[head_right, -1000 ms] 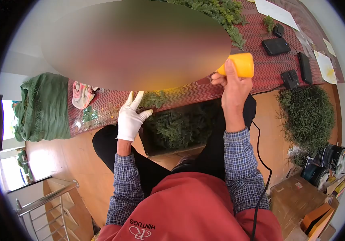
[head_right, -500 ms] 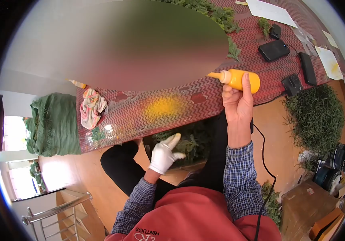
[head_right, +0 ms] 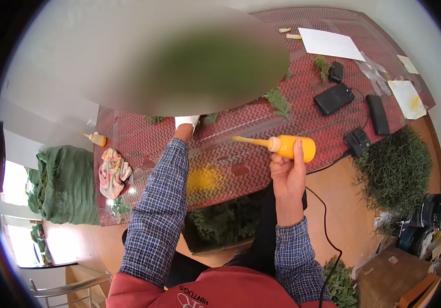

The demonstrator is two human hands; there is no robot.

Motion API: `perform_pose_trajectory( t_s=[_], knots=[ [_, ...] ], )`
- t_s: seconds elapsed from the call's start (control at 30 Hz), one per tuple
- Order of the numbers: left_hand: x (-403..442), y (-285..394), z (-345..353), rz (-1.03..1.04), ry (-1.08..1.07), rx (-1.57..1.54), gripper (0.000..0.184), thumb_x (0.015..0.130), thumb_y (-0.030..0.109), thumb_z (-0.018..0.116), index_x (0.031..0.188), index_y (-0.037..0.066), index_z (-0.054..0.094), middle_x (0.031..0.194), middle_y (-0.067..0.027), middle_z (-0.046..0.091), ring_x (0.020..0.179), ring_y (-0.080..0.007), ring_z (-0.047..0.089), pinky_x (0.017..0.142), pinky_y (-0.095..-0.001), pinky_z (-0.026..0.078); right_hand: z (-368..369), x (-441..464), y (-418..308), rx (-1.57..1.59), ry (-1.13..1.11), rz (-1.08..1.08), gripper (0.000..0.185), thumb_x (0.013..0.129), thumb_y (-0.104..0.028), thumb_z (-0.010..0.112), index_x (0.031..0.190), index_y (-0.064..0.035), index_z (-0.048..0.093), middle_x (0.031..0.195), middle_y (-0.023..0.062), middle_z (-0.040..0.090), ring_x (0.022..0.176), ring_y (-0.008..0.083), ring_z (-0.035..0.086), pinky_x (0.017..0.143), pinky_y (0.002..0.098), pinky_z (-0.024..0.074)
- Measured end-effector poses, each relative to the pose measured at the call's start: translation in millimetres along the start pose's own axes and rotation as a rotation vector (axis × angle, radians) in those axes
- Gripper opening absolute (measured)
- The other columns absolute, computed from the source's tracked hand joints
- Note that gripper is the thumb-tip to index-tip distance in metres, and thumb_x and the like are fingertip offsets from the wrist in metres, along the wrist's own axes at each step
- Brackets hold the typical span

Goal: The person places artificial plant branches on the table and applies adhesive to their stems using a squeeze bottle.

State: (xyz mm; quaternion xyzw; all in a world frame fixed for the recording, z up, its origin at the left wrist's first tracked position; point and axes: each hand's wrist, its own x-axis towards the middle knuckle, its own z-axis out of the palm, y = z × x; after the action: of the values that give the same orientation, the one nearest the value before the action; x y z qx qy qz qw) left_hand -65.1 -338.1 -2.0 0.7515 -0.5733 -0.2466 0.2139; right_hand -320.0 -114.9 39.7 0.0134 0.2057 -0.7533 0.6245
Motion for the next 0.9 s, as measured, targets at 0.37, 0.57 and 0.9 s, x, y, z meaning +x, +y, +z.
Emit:
perform_pose_trajectory(
  t_s=[0.37, 0.57, 0.9],
  knots=[
    [-204, -99, -47, -0.389, 0.265, -1.096, 0.028, 0.090, 0.026, 0.067, 0.103, 0.002, 0.060, 0.088, -0.0102, 0.066, 0.063, -0.0225, 0.066, 0.043, -0.0274, 0.047, -4, -2, 4, -0.027, -0.069, 0.086, 0.036, 0.097, -0.033, 0.056, 0.111, 0.0011, 0.057, 0.092, 0.0121, 0.064, 0.064, 0.0138, 0.054, 0.051, 0.0210, 0.0452],
    [-270, -111, -47, -0.497, 0.346, -1.164, 0.037, 0.092, 0.032, 0.064, 0.108, 0.000, 0.054, 0.087, -0.0141, 0.064, 0.062, -0.0246, 0.067, 0.047, -0.0324, 0.054, -2, -4, 13, -0.085, -0.088, 0.116, 0.037, 0.095, -0.031, 0.060, 0.111, 0.0021, 0.057, 0.088, 0.0107, 0.062, 0.062, 0.0126, 0.051, 0.050, 0.0208, 0.0433],
    [-314, -119, -65, 0.377, 0.489, 0.186, 0.034, 0.088, 0.022, 0.068, 0.116, 0.005, 0.061, 0.116, -0.0259, 0.060, 0.102, -0.0360, 0.063, 0.083, -0.0430, 0.052, 4, -14, 28, -0.229, -0.078, 0.067, 0.035, 0.095, -0.031, 0.060, 0.109, 0.0009, 0.057, 0.093, 0.0111, 0.064, 0.061, 0.0121, 0.050, 0.050, 0.0214, 0.0424]
  ],
)
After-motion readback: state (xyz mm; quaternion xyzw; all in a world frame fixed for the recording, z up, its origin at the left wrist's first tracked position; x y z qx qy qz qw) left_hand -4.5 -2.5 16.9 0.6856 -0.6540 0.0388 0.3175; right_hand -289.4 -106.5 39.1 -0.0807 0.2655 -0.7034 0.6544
